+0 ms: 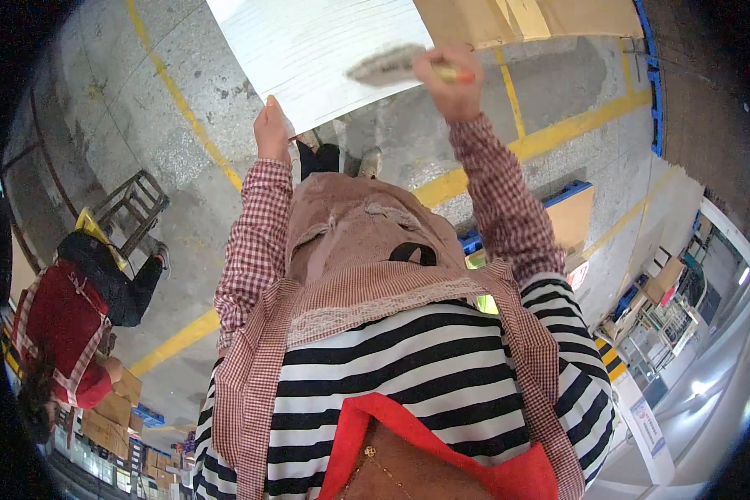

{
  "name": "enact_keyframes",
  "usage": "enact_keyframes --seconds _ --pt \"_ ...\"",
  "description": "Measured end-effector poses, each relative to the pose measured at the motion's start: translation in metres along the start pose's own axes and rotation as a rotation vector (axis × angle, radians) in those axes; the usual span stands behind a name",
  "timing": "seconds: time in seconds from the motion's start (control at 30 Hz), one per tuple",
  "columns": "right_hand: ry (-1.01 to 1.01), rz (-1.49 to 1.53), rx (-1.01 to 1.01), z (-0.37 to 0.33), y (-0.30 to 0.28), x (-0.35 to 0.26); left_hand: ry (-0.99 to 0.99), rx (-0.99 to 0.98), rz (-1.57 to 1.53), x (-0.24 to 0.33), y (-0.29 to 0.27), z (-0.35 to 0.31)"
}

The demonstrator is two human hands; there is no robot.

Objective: Applying glue to the edges of a long stack of paper using a brush.

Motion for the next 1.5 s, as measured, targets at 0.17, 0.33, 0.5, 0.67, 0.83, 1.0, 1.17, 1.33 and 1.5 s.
enact_keyframes --seconds 0.17,0.33,0.5,0.67,0.83,1.0,1.17,1.33,1.5 --pt "0.154 -0.035 -0.035 -0.067 -0.036 -0.012 -0.002 0.006 -0.088 -0.002 -0.002 0.003" --pt "0.106 0.056 0.042 -0.048 -0.028 -0.041 0.046 0.033 -0.003 -0.007 -0.007 0.009" --pt "0.055 0.031 -0.015 -0.046 -0.024 -0.005 0.047 -0.038 -0.029 0.001 0.002 0.004" --pt "0.524 0.314 0.057 -0.088 -0.061 -0.020 0.054 0.005 -0.024 0.003 -0.006 0.001" --pt "0.756 0.725 0.191 -0.057 -0.096 -0.019 -0.055 -0.041 -0.035 0.018 0.001 -0.014" --pt "0.687 0.730 0.171 -0.031 -0.081 -0.020 -0.090 -0.228 0.104 0.013 -0.004 -0.011" --pt "0.269 0.393 0.096 -0.016 -0.041 -0.022 -0.035 -0.206 0.013 0.009 -0.003 -0.004" --pt "-0.016 0.067 -0.010 -0.018 -0.004 -0.031 -0.013 -0.126 0.002 0.010 -0.001 -0.010" --pt "-0.149 -0.036 -0.006 -0.045 0.003 -0.006 -0.017 -0.143 -0.024 0.004 -0.004 -0.004"
Point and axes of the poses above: each hand's wrist, its own z-axis towards the middle knuckle, its own y-axis out of the palm, x = y × z, the point moved 2 cm from there along z, towards the middle knuckle, and after that the axes turned 8 degrees about x, right-handed, at the moved point
